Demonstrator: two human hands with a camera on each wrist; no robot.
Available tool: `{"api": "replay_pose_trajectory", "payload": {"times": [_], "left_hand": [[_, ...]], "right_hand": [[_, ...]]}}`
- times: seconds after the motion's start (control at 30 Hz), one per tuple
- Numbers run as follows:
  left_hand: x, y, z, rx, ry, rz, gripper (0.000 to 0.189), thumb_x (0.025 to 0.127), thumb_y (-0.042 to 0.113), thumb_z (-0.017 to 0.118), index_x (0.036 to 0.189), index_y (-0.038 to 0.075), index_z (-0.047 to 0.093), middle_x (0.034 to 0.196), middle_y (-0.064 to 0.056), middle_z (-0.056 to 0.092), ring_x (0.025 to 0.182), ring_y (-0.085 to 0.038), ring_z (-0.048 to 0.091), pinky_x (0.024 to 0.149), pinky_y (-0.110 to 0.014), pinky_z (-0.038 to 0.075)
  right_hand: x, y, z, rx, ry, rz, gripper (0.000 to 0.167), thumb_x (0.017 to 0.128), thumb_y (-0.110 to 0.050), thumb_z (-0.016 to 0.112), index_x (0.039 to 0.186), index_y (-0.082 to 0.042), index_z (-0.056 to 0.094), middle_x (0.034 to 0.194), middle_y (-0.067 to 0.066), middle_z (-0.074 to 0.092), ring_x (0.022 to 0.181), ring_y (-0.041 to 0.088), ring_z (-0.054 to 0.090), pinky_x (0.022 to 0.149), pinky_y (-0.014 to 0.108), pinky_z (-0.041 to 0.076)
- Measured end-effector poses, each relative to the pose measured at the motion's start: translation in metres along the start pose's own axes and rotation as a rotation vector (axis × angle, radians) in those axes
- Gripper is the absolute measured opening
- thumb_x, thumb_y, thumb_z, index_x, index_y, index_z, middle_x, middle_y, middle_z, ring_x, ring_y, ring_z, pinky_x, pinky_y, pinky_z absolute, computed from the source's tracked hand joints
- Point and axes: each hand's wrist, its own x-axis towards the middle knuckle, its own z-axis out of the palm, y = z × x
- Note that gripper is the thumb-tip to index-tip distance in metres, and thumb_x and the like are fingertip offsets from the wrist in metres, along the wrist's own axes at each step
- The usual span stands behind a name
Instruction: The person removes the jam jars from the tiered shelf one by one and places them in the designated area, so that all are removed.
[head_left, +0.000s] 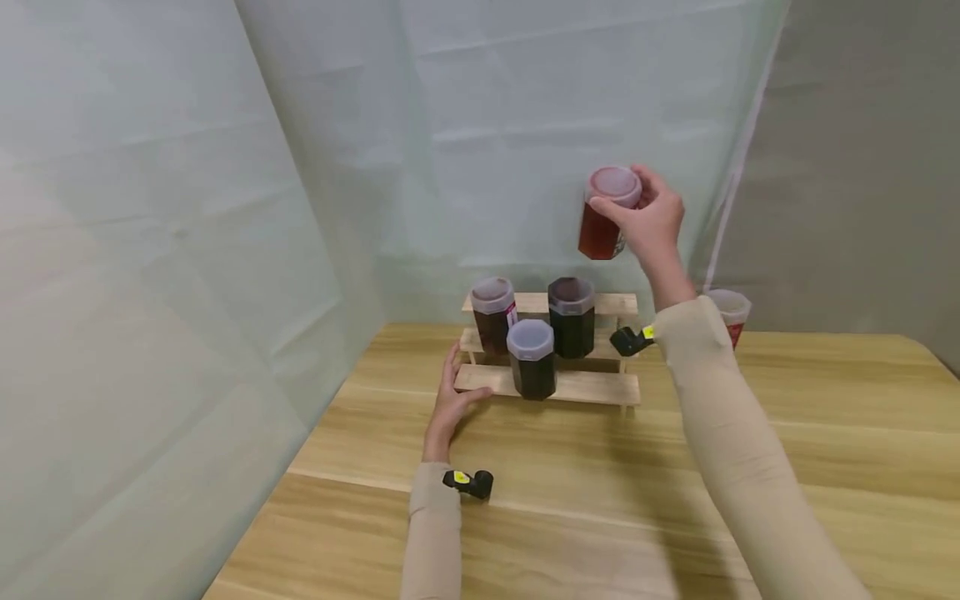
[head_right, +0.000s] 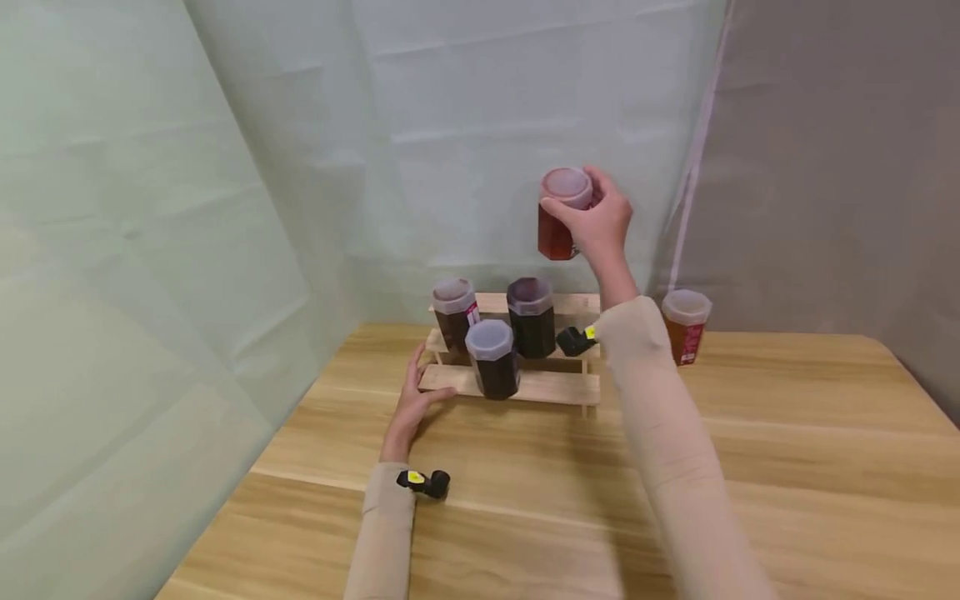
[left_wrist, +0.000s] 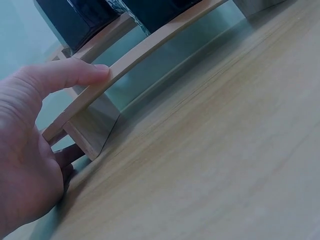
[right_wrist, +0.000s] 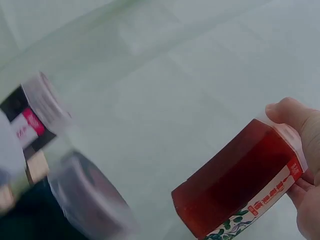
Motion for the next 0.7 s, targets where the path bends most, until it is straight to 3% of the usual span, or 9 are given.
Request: {"api": "replay_pose_trajectory", "payload": {"times": [0.2, 0.4, 0.57, 0.7], "left_hand": [[0.005, 0.007, -0.004, -0.001, 0.003, 0.018, 0.101, 0.078, -0.005, 0.074, 0.157, 0.017, 0.014, 0.163, -0.018, 0.012, 0.151, -0.038, 0.009, 0.118, -0.063, 0.010], [0.004, 0.014, -0.008, 0.008, 0.007, -0.005, 0.103, 0.077, -0.003, 0.075, 0.157, 0.018, 0.014, 0.163, -0.019, 0.012, 0.150, -0.038, 0.011, 0.118, -0.062, 0.011], [0.005, 0.011, -0.015, 0.005, 0.020, -0.003, 0.103, 0.077, -0.003, 0.076, 0.157, 0.018, 0.015, 0.161, -0.022, 0.013, 0.150, -0.039, 0.011, 0.119, -0.062, 0.010], [0.010, 0.000, -0.019, 0.000, 0.028, 0.016, 0.103, 0.077, -0.004, 0.075, 0.157, 0.019, 0.015, 0.161, -0.022, 0.015, 0.149, -0.038, 0.014, 0.119, -0.061, 0.011]], "right_hand": [[-0.013, 0.004, -0.042, -0.009, 0.041, -0.030, 0.073, 0.076, -0.028, 0.083, 0.141, -0.016, 0.052, 0.141, 0.009, 0.056, 0.114, 0.014, 0.056, 0.104, 0.029, 0.047], [-0.024, 0.023, -0.076, 0.032, 0.127, 0.032, 0.068, 0.075, -0.025, 0.084, 0.137, -0.019, 0.057, 0.134, 0.004, 0.060, 0.105, 0.006, 0.056, 0.098, 0.022, 0.049], [-0.028, 0.035, -0.095, 0.032, 0.171, 0.085, 0.072, 0.072, -0.023, 0.086, 0.137, -0.016, 0.056, 0.127, -0.001, 0.062, 0.099, 0.003, 0.056, 0.092, 0.017, 0.048], [-0.030, 0.042, -0.110, 0.053, 0.182, 0.126, 0.075, 0.071, -0.025, 0.087, 0.138, -0.017, 0.055, 0.121, -0.006, 0.061, 0.100, 0.004, 0.055, 0.090, 0.015, 0.048]]}}
